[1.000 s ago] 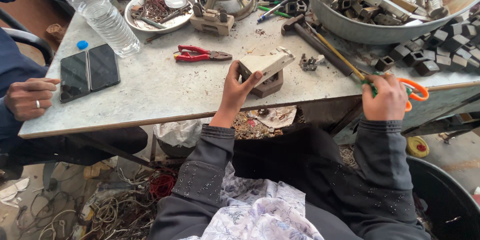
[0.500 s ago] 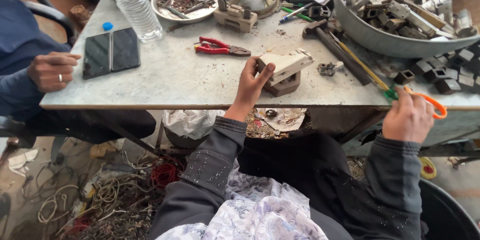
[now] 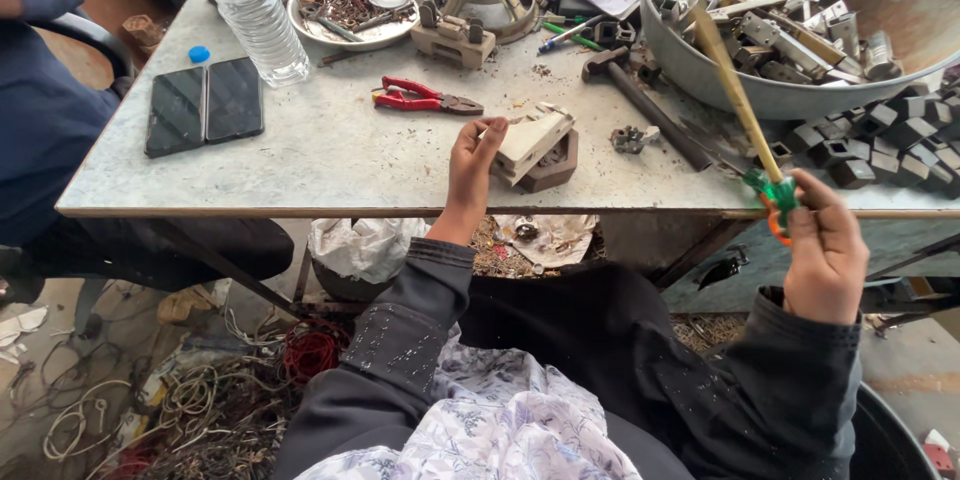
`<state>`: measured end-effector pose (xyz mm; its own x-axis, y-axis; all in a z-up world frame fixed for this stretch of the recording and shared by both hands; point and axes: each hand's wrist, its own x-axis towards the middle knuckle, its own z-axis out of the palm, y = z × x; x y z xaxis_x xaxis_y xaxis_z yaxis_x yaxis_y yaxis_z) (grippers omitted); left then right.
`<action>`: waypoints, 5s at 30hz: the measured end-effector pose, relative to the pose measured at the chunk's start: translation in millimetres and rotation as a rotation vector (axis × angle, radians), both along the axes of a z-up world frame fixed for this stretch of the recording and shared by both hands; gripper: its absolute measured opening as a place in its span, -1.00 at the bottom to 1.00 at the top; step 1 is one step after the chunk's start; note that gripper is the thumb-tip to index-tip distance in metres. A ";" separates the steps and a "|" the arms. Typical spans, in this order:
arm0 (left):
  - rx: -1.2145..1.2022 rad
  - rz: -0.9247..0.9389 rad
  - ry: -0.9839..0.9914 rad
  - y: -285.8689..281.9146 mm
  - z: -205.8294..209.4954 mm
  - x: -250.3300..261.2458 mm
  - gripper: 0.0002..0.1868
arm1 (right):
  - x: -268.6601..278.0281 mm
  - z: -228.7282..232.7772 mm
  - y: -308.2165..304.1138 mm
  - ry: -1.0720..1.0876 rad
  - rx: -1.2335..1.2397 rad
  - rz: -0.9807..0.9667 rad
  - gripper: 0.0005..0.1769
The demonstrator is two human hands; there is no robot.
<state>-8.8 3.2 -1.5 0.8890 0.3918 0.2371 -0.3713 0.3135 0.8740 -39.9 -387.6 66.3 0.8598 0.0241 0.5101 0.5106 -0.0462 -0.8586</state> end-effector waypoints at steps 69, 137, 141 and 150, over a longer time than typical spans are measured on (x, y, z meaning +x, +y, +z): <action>-0.148 -0.214 -0.169 38.0 37.7 -235.8 0.04 | -155.4 -90.1 -92.0 0.618 -0.634 0.733 -0.45; 0.075 -0.209 -0.084 28.8 35.3 -188.9 0.06 | -261.6 -9.0 -21.1 0.122 -1.228 -0.048 -0.41; 0.055 -0.231 -0.108 33.4 33.0 -188.6 0.05 | -255.3 2.3 -5.9 0.569 -1.320 -0.004 -0.38; 0.032 -0.203 -0.077 44.8 31.9 -188.9 0.08 | -267.2 15.7 9.9 -0.256 -1.157 -0.094 -0.44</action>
